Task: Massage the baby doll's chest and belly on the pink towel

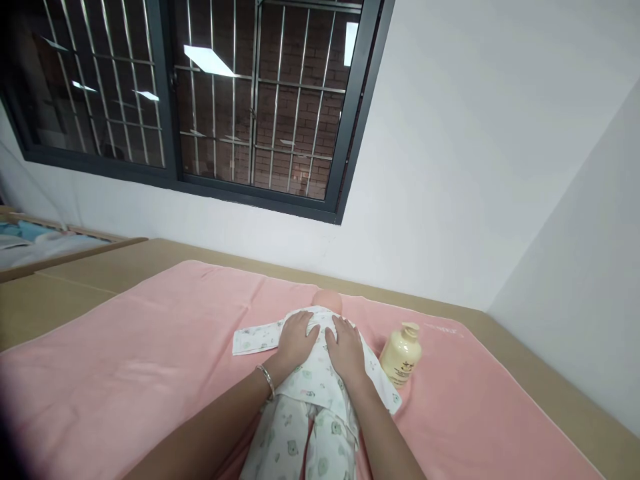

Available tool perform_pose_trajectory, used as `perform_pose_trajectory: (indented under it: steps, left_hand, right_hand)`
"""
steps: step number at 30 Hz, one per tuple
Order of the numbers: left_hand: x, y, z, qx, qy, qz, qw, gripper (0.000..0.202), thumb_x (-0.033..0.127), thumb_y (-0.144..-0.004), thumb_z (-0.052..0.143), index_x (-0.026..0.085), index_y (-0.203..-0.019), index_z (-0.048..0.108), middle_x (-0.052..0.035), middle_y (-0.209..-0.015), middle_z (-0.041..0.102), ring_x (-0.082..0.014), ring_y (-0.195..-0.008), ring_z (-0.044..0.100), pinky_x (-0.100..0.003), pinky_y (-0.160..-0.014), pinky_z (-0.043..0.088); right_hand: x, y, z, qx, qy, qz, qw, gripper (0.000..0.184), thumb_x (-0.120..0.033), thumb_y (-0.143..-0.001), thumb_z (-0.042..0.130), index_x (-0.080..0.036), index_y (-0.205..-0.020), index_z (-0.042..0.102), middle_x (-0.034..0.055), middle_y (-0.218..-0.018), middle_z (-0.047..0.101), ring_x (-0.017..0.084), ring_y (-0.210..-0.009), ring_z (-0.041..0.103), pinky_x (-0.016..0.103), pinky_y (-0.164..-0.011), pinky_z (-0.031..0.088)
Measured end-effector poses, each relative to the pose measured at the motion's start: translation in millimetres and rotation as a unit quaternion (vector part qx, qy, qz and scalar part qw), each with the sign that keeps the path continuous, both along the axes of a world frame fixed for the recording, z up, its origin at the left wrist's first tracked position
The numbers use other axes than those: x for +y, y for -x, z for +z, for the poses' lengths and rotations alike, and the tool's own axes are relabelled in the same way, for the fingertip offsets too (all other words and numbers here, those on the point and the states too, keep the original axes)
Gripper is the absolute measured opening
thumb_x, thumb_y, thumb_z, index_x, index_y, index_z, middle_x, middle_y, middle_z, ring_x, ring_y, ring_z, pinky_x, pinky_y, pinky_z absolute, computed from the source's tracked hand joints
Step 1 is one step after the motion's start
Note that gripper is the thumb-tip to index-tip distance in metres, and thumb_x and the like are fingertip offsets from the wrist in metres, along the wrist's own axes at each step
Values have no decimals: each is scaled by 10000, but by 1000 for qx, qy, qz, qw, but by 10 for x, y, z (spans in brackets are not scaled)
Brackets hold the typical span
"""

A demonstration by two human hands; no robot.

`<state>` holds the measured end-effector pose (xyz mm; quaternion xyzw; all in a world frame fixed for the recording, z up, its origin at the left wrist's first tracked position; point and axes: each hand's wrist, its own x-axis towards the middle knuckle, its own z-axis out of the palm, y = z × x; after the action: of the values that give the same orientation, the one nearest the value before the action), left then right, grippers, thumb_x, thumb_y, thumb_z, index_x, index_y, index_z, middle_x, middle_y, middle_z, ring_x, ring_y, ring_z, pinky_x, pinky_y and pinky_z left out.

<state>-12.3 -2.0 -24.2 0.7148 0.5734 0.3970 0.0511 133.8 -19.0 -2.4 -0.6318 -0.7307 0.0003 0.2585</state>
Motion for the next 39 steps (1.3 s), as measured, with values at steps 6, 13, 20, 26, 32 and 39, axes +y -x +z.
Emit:
perform_pose_trajectory:
  steps: [6, 13, 20, 26, 32, 39]
  left_hand:
    - [2, -16, 3, 32, 8, 36, 999, 408, 395, -919, 440, 149, -1208, 590, -131, -1213, 639, -271, -1197, 536, -398, -1046, 365]
    - [29, 5, -6, 51, -64, -46, 996, 266, 282, -933, 429, 199, -1065, 644, -75, -1106, 681, -220, -1056, 593, -371, -963, 428]
    - [-41, -4, -26, 46, -64, 27, 997, 226, 286, -921, 450, 190, -917, 654, -87, -940, 686, -247, -950, 605, -383, -858, 459]
    - [49, 37, 15, 48, -66, -71, 994, 323, 332, -939, 457, 188, -1201, 580, -80, -1214, 642, -243, -1127, 564, -397, -989, 413]
    - [-10, 23, 12, 45, -83, -60, 994, 202, 307, -942, 461, 212, -938, 640, -55, -979, 685, -216, -961, 603, -342, -850, 465]
    - [6, 19, -2, 31, -32, 2, 999, 289, 352, -919, 480, 179, -1103, 620, -89, -1113, 674, -243, -1080, 583, -381, -954, 435]
  right_hand:
    - [-85, 74, 109, -46, 15, -82, 995, 433, -405, -939, 369, -145, -1170, 627, 151, -1195, 651, 279, -1201, 536, 377, -1018, 346]
    - [2, -20, 65, -37, -26, 49, 998, 396, -271, -949, 344, -171, -1228, 606, 87, -1303, 609, 200, -1203, 536, 296, -998, 353]
    - [-148, 88, 78, -7, -12, -95, 995, 371, -424, -918, 430, -239, -1120, 681, 70, -1061, 721, 245, -992, 656, 308, -821, 440]
    - [70, -24, 19, 35, -30, 36, 998, 468, -259, -871, 416, -160, -1301, 574, 96, -1355, 572, 219, -1284, 481, 350, -1064, 337]
    - [-98, 117, 126, 0, 2, -34, 999, 319, -270, -893, 405, -229, -1022, 694, 60, -1062, 717, 214, -1011, 639, 299, -859, 431]
    - [-1, 55, 57, 7, 16, -18, 1000, 481, -277, -902, 382, -158, -1333, 557, 98, -1394, 537, 209, -1325, 437, 332, -1081, 303]
